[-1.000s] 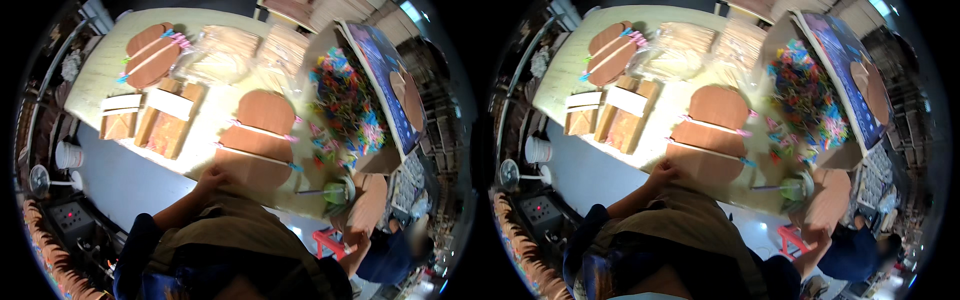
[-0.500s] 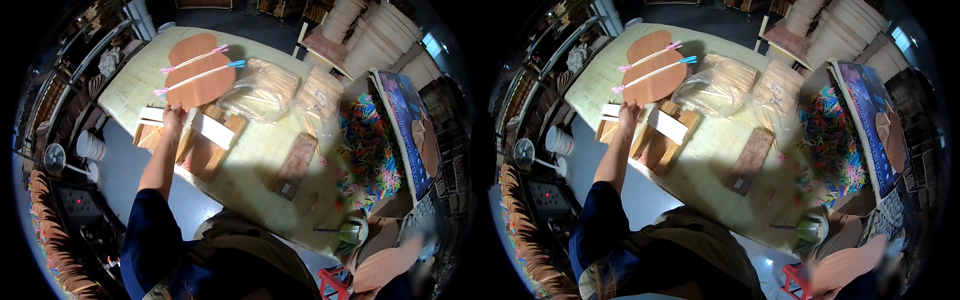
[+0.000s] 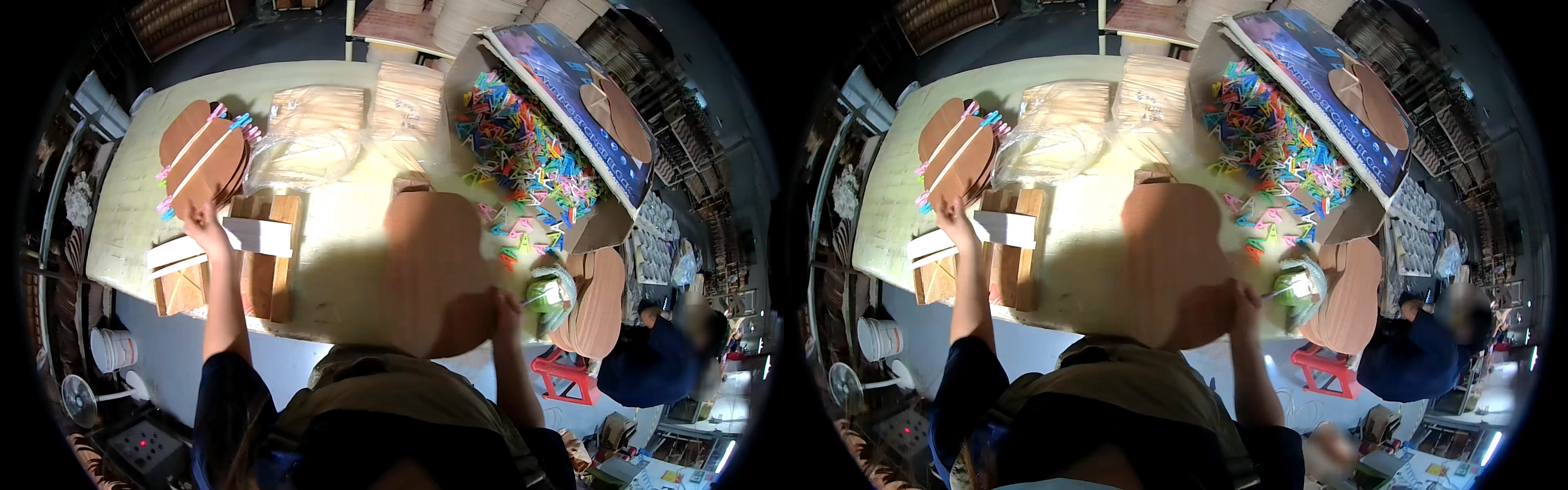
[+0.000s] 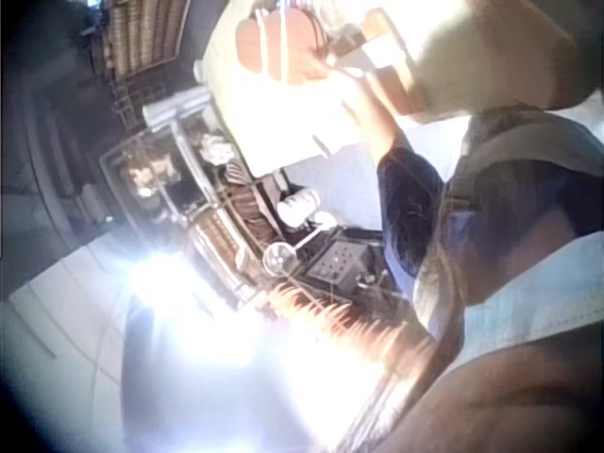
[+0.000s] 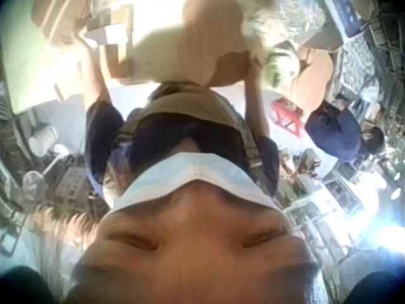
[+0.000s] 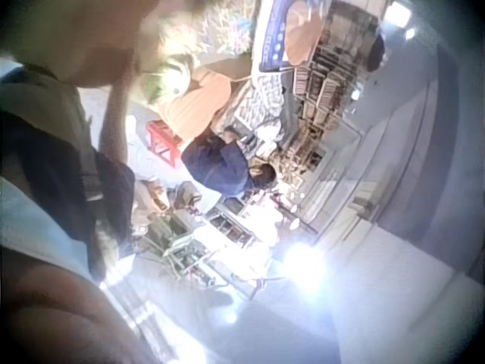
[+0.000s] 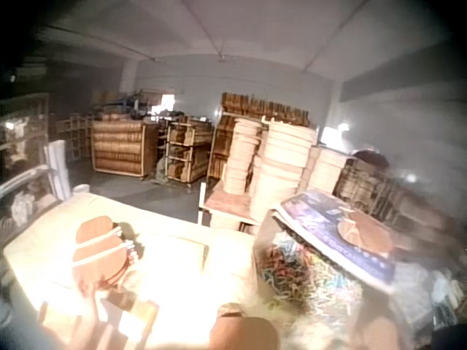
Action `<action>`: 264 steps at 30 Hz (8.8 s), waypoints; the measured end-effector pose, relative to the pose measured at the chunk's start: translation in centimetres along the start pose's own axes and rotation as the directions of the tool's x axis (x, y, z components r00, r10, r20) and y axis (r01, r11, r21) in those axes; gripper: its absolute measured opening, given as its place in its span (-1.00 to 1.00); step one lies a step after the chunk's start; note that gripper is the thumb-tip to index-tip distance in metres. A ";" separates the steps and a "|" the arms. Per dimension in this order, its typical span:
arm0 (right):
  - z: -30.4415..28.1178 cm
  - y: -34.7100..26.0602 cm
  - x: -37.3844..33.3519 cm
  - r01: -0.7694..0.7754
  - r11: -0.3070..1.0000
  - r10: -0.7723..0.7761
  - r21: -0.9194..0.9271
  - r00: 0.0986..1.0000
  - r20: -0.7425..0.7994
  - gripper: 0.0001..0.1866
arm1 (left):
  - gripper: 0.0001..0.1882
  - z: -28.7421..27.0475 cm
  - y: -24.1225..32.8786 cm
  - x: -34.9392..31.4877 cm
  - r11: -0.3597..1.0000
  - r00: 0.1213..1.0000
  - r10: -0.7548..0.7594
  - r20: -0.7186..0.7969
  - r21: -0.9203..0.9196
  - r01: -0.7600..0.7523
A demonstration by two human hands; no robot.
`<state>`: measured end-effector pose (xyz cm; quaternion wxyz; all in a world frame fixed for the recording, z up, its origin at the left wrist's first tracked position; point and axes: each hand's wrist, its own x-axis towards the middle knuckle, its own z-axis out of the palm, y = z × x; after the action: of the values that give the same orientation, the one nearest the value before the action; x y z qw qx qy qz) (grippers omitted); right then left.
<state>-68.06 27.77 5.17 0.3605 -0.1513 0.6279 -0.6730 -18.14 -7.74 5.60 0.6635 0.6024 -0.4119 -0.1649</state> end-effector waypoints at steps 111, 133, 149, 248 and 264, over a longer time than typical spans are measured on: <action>28.0 -4.0 16.4 0.692 0.518 0.237 -0.503 0.449 0.862 -0.62 | -0.89 14.1 10.7 -28.2 0.860 0.394 0.475 0.787 -0.322 -0.394; 31.7 -0.7 12.4 0.526 0.646 0.534 -0.553 0.205 0.820 -0.70 | -0.78 14.1 10.2 -28.6 0.844 0.444 0.516 0.733 -0.347 -0.408; 4.5 3.4 15.7 0.660 -0.291 -0.397 -0.693 0.576 0.715 -0.63 | -0.81 8.1 11.0 -21.3 0.954 0.606 0.300 0.737 -0.222 -0.202; 32.3 0.7 1.7 0.584 0.591 0.600 -0.557 0.143 0.787 -0.75 | -0.83 6.3 11.0 -31.5 0.989 0.476 0.125 0.871 -0.145 0.006; -27.7 -14.5 6.3 -0.906 -0.012 -0.546 -0.424 0.361 -0.756 0.19 | -0.72 -4.0 11.1 -30.6 0.914 0.742 -0.384 0.550 0.340 0.221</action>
<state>-94.94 43.19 12.81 -0.1394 0.1631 0.9706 0.1093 -36.77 19.17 5.58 0.3781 0.6560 -0.5154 -0.4014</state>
